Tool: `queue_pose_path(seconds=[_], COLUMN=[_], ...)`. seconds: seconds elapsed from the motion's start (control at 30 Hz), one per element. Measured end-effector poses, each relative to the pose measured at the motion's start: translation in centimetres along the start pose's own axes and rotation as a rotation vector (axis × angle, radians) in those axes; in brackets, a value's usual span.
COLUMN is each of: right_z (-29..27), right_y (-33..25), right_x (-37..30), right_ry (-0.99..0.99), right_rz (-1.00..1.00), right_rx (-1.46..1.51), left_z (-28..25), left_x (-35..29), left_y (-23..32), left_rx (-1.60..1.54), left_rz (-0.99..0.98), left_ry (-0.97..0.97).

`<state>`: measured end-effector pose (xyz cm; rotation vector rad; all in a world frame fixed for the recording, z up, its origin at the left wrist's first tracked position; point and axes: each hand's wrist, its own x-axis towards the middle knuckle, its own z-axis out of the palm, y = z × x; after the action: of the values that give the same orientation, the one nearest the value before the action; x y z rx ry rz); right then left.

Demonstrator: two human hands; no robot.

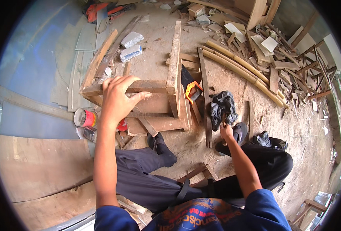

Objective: The person assembles a small wooden frame by hand, using a hammer and nails to join the pieces. They position the frame, insert nails, and hammer them in, then inspect the joints and adjust the frame as needed.

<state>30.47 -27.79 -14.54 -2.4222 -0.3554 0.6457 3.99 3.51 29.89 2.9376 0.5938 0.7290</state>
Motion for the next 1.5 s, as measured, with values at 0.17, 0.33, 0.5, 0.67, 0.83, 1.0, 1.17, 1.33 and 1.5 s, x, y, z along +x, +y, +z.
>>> queue_pose_path(seconds=[0.17,0.33,0.5,0.67,0.83,1.0,1.17,1.33,1.5], right_z=[-8.7,-23.5,-27.8,-28.3,-29.4,-29.2,-28.8,-28.2,-26.0], right_y=[-13.7,-26.4,-32.5,-34.8,-36.9,-35.7,-34.9,-34.2,-33.4], right_x=[-3.7,-14.2,-19.3,-20.1,-20.5,-19.1,-19.4,-19.5,-17.8], right_ry=[-0.579,-0.694,-0.467,-0.38,-0.295,-0.406,-0.323,-0.243,-0.264], right_rz=[0.55,0.023,-0.651,-0.877,-0.848,-0.758,-0.763,-0.804,-0.761], right_rx=[0.942,0.818,0.824,-0.199,0.123,-0.262,-0.121,-0.162,-0.087], left_z=[-1.1,-0.4,-0.6,-0.4,-0.5,-0.2,-0.3,0.1,0.4], left_x=[0.4,0.9,0.4,0.4,0.2,0.1,0.4,0.3,-1.3], left_y=[-1.2,-1.1,-1.5,-1.7,-0.9,-1.6,-1.5,-1.5,-2.6], left_rx=[-0.048,-0.054,-0.064,-0.079,-0.015,-0.05,-0.036,-0.056,-0.005], left_rz=[-0.062,0.059,0.006,0.047,-0.01,0.043,0.056,0.082,0.101], left_ry=[-0.177,-0.058,-0.11,-0.065,-0.124,-0.086,-0.059,-0.045,0.024])
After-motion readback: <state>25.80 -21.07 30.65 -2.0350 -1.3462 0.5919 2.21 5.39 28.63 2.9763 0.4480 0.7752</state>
